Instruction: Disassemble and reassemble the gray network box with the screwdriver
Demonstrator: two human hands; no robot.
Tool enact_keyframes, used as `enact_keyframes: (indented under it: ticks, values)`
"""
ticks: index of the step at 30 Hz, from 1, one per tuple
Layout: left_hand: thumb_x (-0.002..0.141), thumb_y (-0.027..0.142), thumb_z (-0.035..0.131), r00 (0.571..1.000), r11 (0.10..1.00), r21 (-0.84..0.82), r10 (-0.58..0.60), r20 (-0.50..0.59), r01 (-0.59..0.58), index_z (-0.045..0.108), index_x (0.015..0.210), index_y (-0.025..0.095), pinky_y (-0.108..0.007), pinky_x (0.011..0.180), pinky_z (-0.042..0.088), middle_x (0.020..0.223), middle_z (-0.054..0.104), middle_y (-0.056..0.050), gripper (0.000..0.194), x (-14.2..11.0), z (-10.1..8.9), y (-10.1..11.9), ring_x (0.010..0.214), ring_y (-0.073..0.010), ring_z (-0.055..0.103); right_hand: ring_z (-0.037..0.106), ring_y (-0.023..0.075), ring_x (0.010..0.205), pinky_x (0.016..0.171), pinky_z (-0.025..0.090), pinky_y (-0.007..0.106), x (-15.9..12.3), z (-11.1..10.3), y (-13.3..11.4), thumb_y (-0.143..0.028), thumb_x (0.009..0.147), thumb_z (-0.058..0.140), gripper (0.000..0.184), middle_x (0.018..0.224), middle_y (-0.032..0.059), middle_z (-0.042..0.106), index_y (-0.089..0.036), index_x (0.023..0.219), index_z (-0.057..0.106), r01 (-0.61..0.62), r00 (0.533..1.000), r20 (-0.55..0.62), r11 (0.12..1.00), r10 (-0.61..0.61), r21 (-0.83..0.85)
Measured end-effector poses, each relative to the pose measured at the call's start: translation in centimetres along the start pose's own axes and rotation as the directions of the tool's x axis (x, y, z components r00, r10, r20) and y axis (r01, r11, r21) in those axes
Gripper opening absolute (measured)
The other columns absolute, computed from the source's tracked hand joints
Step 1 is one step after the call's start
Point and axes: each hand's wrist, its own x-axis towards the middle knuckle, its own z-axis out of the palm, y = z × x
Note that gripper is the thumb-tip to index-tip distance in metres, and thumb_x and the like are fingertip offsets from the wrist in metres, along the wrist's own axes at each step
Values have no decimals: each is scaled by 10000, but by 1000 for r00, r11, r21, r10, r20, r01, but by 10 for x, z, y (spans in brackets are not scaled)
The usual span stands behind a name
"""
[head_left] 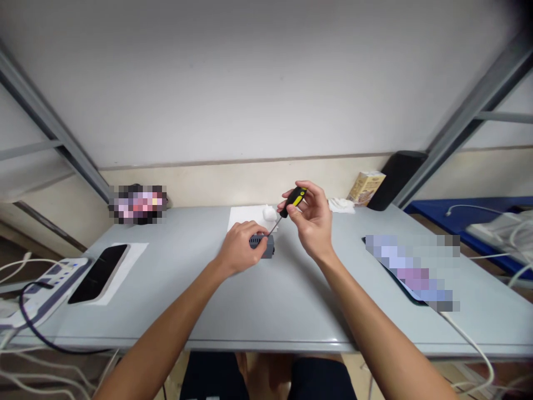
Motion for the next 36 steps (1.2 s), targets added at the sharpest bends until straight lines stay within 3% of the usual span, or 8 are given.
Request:
enact_keyframes:
  ticks: [7, 11, 17, 20, 23, 28, 33, 36]
  values:
    - [927, 199, 611, 1000, 1000, 6, -9, 8, 9, 685, 970, 234, -414, 891, 482, 993, 766, -25, 93, 0, 0, 0, 949, -224, 702, 679, 195, 958, 845, 637, 404, 3, -1, -4, -393, 885, 769, 377, 1159, 40, 592, -324, 1185, 552, -36, 997, 70, 998, 33, 46]
    - [923, 202, 606, 1000, 1000, -1, -9, 5, 9, 680, 965, 235, -417, 888, 485, 980, 766, -26, 91, -1, 0, 0, 932, -226, 702, 646, 187, 947, 834, 600, 358, 20, -2, -4, -383, 822, 830, 343, 1020, 22, 603, -283, 1043, 586, -35, 997, 67, 999, 34, 14]
    - [928, 189, 589, 1000, 1000, 6, 8, 1, -8, 667, 948, 235, -413, 874, 485, 969, 763, -21, 93, -1, 0, 1, 925, -222, 704, 686, 211, 929, 875, 578, 425, 36, 5, -5, -511, 954, 644, 293, 1060, 52, 696, -285, 1138, 615, -163, 927, 358, 980, 113, 111]
    - [926, 190, 598, 1000, 1000, 6, 16, -2, -16, 671, 956, 239, -415, 876, 490, 969, 767, -23, 93, -1, 0, 1, 923, -223, 708, 662, 220, 1009, 882, 578, 413, 30, 8, -6, -558, 951, 639, 298, 1141, 58, 677, -289, 1077, 620, -80, 970, 236, 995, 63, 65]
    - [926, 194, 603, 1000, 1000, 15, 17, -6, -17, 675, 976, 237, -415, 876, 488, 982, 771, -29, 98, -1, 0, 1, 927, -225, 706, 640, 207, 959, 873, 572, 385, 23, 6, -6, -507, 872, 767, 295, 1038, 44, 653, -274, 1004, 643, 12, 994, 110, 999, -7, -43]
    - [928, 192, 592, 999, 999, 30, 34, -8, -33, 670, 973, 227, -406, 871, 482, 974, 766, -29, 96, -1, 0, 2, 917, -218, 701, 674, 213, 968, 878, 582, 415, 21, 0, -2, -541, 976, 604, 316, 1118, 52, 690, -316, 1197, 596, -89, 986, 148, 995, 81, 50]
    - [931, 188, 587, 998, 997, 43, 62, -23, -61, 661, 961, 224, -398, 851, 469, 957, 760, -23, 87, -2, 1, 3, 890, -212, 689, 657, 202, 952, 841, 587, 377, 21, -3, 0, -417, 835, 814, 353, 1094, 38, 655, -301, 1113, 630, -43, 996, 72, 999, 44, -21]
    - [931, 186, 583, 997, 997, 47, 69, -28, -67, 654, 956, 225, -397, 843, 464, 944, 755, -19, 85, -1, 1, 4, 867, -207, 682, 675, 215, 958, 873, 594, 420, 20, -3, 1, -438, 917, 712, 331, 1090, 44, 674, -319, 1204, 594, -78, 989, 128, 996, 73, 35]
